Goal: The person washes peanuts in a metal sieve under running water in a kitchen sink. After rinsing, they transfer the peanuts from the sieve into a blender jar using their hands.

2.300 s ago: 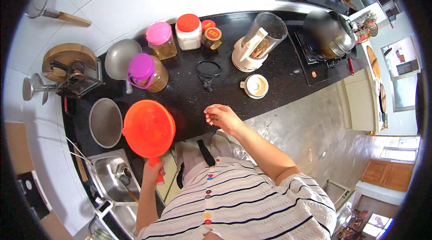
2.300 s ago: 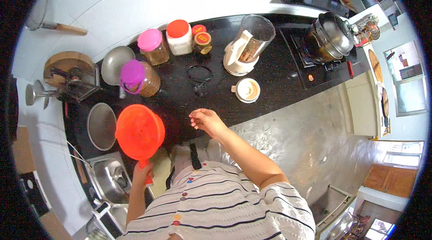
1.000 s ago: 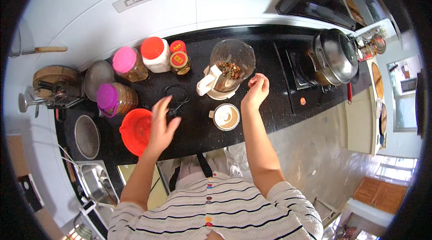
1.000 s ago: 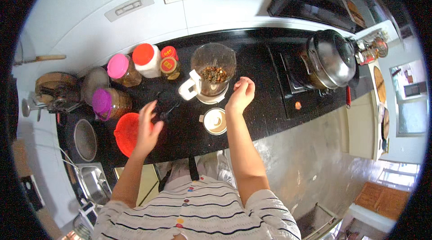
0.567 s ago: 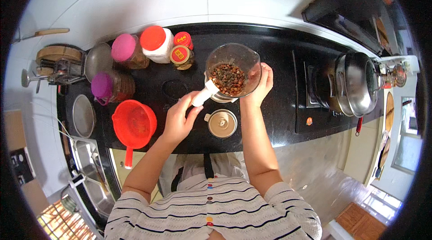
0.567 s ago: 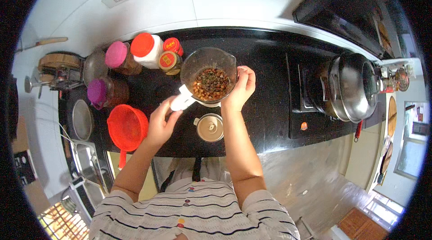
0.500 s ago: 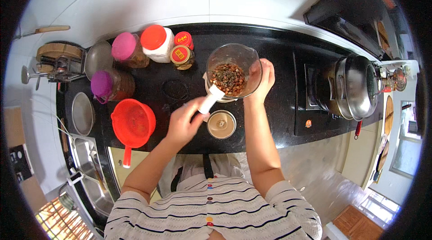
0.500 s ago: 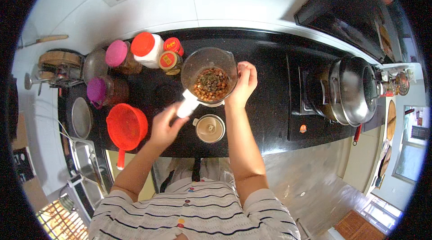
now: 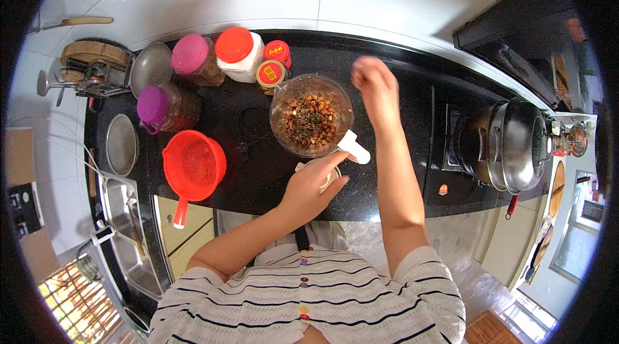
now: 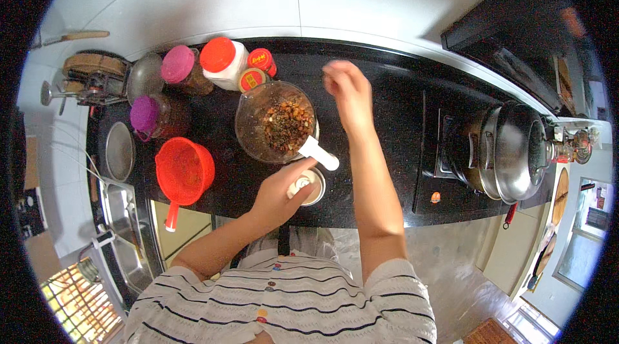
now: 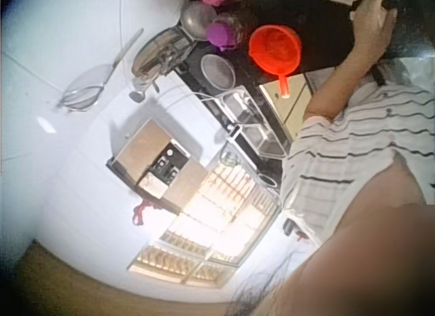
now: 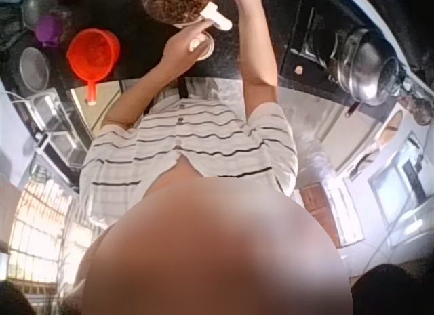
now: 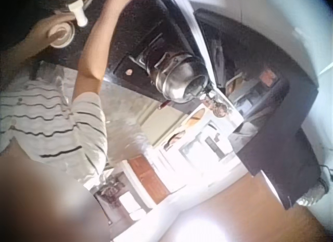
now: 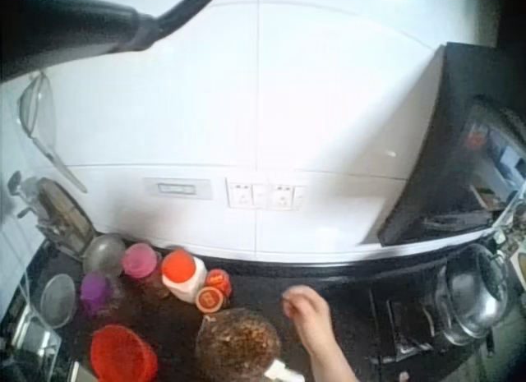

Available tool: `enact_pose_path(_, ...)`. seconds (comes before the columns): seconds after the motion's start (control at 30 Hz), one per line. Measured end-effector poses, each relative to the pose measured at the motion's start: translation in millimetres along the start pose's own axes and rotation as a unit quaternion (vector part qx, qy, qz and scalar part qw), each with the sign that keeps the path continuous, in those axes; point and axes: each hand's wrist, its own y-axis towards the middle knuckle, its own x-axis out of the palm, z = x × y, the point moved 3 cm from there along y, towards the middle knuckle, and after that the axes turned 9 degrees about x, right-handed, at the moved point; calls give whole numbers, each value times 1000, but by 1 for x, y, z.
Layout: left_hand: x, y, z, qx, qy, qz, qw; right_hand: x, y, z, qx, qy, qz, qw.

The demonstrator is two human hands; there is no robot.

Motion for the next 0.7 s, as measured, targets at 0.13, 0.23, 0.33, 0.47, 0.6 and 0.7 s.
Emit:
enact_pose_path(0.13, -45, -56, -59, 51, -20, 111, 992, -37, -92, 15, -115, 161, 166, 966)
enact_pose_path(0.23, -70, -6, -85, 82, -112, 237, 962, -18, -112, 37, -100, 176, 257, 945)
enact_pose_path(0.33, -69, 39, -116, 39, -262, 134, 955, -9, -95, 43, -107, 201, 253, 940)
enact_pose_path(0.47, -49, 54, -98, 2, -380, 110, 918, -20, -81, 37, -119, 136, 220, 959)
enact_pose_path(0.6, -37, 46, -107, 5, -337, 139, 931, -38, -54, 29, -129, 121, 180, 968)
enact_pose_path(0.7, -30, 46, -104, 12, -339, 171, 925, -45, -32, 19, -117, 138, 156, 971)
